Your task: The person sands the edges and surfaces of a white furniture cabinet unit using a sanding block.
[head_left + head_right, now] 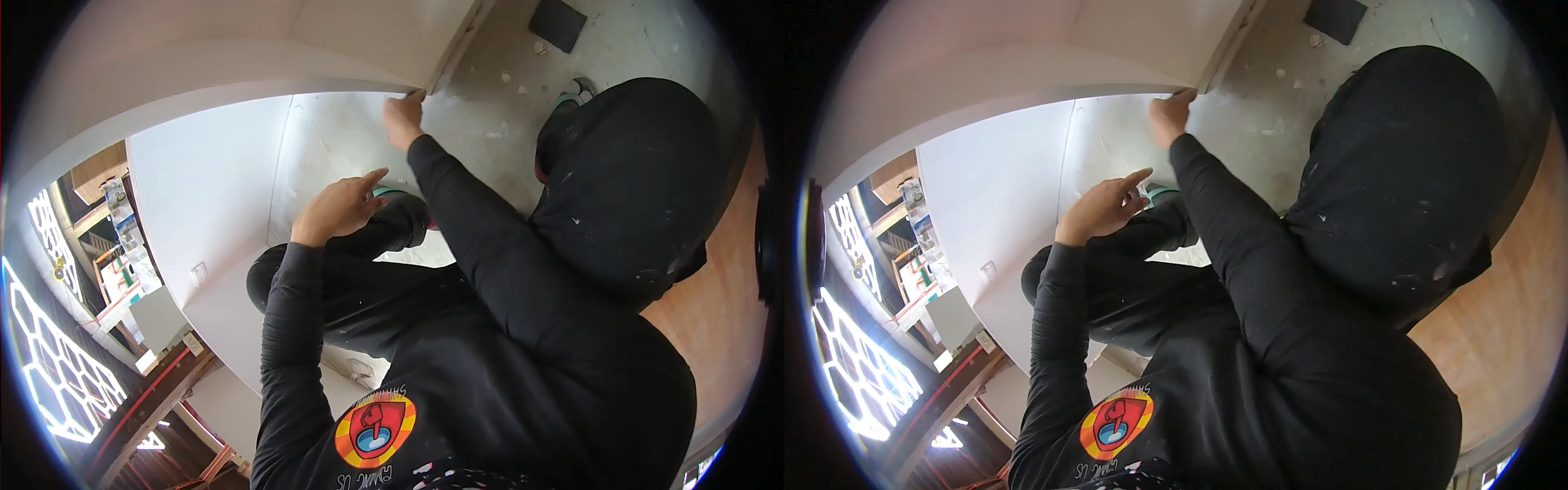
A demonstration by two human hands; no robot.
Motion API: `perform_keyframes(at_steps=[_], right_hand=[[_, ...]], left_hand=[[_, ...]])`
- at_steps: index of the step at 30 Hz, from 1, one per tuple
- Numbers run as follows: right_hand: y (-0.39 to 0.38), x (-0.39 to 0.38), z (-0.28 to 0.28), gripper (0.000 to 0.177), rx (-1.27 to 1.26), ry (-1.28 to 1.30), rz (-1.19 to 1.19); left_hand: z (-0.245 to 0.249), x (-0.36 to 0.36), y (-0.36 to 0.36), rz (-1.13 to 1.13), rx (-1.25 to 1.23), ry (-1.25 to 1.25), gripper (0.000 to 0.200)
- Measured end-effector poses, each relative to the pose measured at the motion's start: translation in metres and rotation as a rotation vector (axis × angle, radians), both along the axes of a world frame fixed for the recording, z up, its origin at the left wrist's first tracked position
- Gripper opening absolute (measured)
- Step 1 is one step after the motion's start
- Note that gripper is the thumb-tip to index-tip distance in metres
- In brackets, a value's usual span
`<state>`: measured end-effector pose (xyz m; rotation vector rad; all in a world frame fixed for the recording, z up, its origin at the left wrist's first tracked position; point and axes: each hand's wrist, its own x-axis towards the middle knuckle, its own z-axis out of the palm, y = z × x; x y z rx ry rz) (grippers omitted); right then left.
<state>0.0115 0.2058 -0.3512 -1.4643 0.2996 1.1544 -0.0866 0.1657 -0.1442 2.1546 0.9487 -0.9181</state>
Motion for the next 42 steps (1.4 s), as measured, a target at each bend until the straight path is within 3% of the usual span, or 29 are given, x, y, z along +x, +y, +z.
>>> perform_keyframes(at_steps=[2, 4, 7, 10, 11, 12, 14, 17, 20, 22, 26, 28, 29, 34, 36, 37, 39, 40, 42], right_hand=[[-0.018, 0.029, -0.015, 0.062, 0.246, 0.145, 0.033], [-0.015, 0.027, -0.008, 0.052, 0.085, 0.065, 0.14], [0.0, -0.006, -0.017, 0.048, 0.07, -0.1, 0.025], [-0.006, 0.018, -0.022, 0.042, 0.052, -0.137, 0.067], [-0.008, 0.03, -0.035, 0.042, 0.214, 0.011, 0.004], [-0.011, 0.034, -0.047, 0.049, 0.263, 0.079, 0.105], [0.0, 0.01, -0.041, 0.056, 0.078, -0.156, 0.079], [0.007, -0.01, -0.018, 0.056, -0.018, -0.3, 0.021], [-0.005, 0.015, -0.027, 0.071, 0.039, -0.067, 0.207], [-0.002, -0.007, -0.034, 0.075, 0.091, -0.134, 0.133], [0.009, -0.032, -0.011, 0.065, -0.026, -0.348, -0.039], [0.015, -0.012, -0.004, 0.064, 0.068, -0.039, -0.039], [0.014, -0.01, -0.013, 0.056, 0.07, -0.131, -0.005], [0.014, -0.014, -0.044, 0.052, 0.114, -0.05, -0.037], [0.002, -0.001, 0.012, 0.062, 0.208, -0.225, -0.059], [0.008, -0.019, 0.033, 0.071, 0.088, -0.56, -0.042], [0.006, -0.041, 0.099, 0.085, 0.073, -0.76, 0.014], [-0.007, -0.035, 0.141, 0.091, 0.182, -0.626, 0.053], [-0.011, -0.032, 0.134, 0.091, 0.218, -0.588, 0.085]], left_hand=[[0.0, -0.001, 0.002, -0.024, 0.006, 0.001, 0.054], [0.002, 0.0, 0.001, -0.119, 0.08, 0.073, 0.054], [0.006, 0.007, 0.001, 0.044, -0.045, 0.023, 0.054], [0.003, 0.003, 0.001, -0.013, -0.044, 0.093, 0.054], [0.002, 0.002, 0.002, -0.017, -0.036, 0.088, 0.054], [0.0, -0.001, 0.002, -0.068, 0.017, 0.085, 0.054], [0.002, 0.0, -0.003, -0.118, 0.053, 0.093, 0.054], [0.005, 0.011, 0.001, 0.019, -0.016, 0.011, 0.054], [0.003, 0.012, 0.004, -0.011, -0.012, 0.023, 0.052], [0.002, 0.006, 0.001, -0.06, 0.023, 0.067, 0.051], [-0.003, -0.008, -0.006, -0.039, -0.002, 0.018, 0.054], [-0.007, -0.003, -0.001, -0.007, -0.025, 0.023, 0.054], [-0.008, -0.003, -0.001, -0.02, -0.022, 0.042, 0.054], [-0.005, 0.001, 0.0, -0.041, 0.014, 0.023, 0.055], [-0.006, 0.001, 0.004, -0.016, -0.007, 0.004, 0.055], [-0.008, 0.0, 0.006, -0.051, 0.002, 0.05, 0.053], [-0.014, -0.013, 0.006, -0.081, 0.012, 0.091, 0.051], [-0.022, -0.029, 0.007, -0.097, 0.004, -0.05, 0.047], [-0.024, -0.028, 0.006, -0.109, 0.018, -0.208, 0.044]])
